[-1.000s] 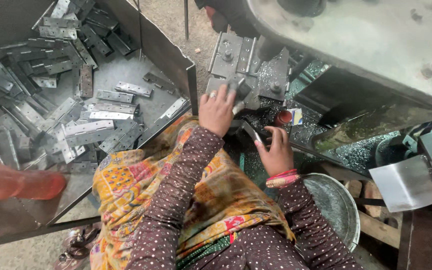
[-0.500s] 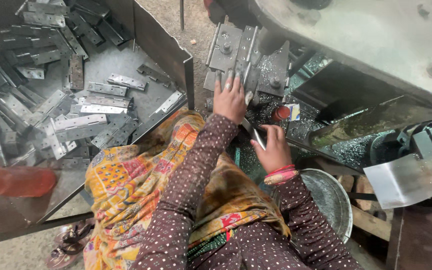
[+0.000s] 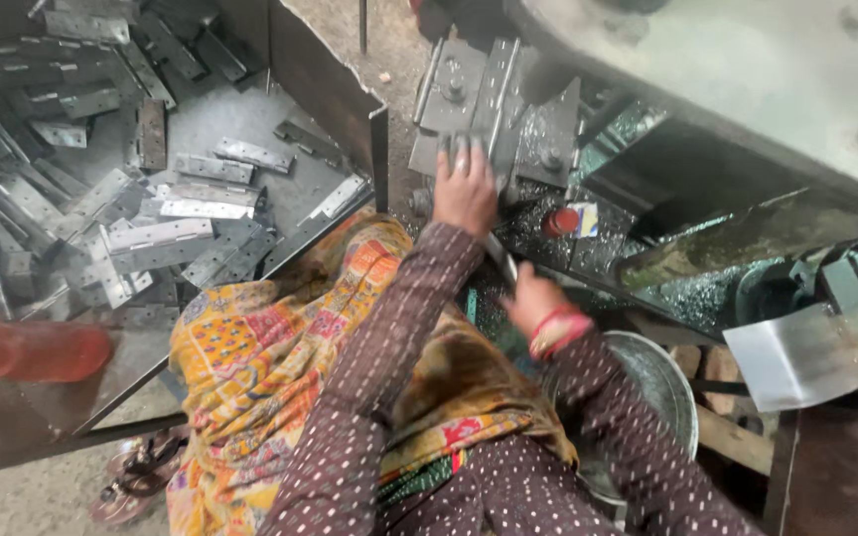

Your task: The person assembles metal hinges by placing components into a machine for processing, then removes them and places them into a container.

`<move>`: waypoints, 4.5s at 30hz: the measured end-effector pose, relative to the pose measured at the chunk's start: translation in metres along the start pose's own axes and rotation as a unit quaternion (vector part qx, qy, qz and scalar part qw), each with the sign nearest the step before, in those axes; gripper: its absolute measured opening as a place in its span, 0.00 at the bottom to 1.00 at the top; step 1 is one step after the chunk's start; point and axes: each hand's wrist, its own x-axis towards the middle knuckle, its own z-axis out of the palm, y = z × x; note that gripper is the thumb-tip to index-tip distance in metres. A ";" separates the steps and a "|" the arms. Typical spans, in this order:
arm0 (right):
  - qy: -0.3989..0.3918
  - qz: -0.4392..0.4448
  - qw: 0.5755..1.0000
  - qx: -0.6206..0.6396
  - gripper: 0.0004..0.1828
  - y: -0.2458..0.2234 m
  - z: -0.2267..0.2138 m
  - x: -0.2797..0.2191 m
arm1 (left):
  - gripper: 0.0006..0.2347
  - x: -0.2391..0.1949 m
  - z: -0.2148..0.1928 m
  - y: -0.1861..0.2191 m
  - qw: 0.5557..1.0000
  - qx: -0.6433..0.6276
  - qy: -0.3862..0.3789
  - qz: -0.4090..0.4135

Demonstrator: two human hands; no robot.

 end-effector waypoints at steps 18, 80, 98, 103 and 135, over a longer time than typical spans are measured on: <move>0.021 -0.007 1.000 -0.019 0.34 0.006 0.001 0.009 | 0.14 0.041 0.016 -0.007 0.996 -0.058 -0.071 0.002; 0.373 -0.123 0.903 0.172 0.35 -0.051 -0.054 -0.057 | 0.25 0.009 -0.040 -0.065 0.998 0.017 0.068 0.001; 0.092 0.018 0.993 0.073 0.50 -0.015 0.019 -0.027 | 0.16 -0.018 -0.049 -0.003 0.994 -0.095 0.063 -0.001; 0.006 0.049 0.999 0.008 0.37 -0.007 0.021 -0.019 | 0.14 -0.022 -0.047 -0.001 0.995 -0.091 0.029 -0.003; 0.049 0.044 0.997 0.028 0.34 -0.001 0.049 -0.029 | 0.14 -0.006 -0.030 -0.001 0.998 -0.061 -0.020 -0.025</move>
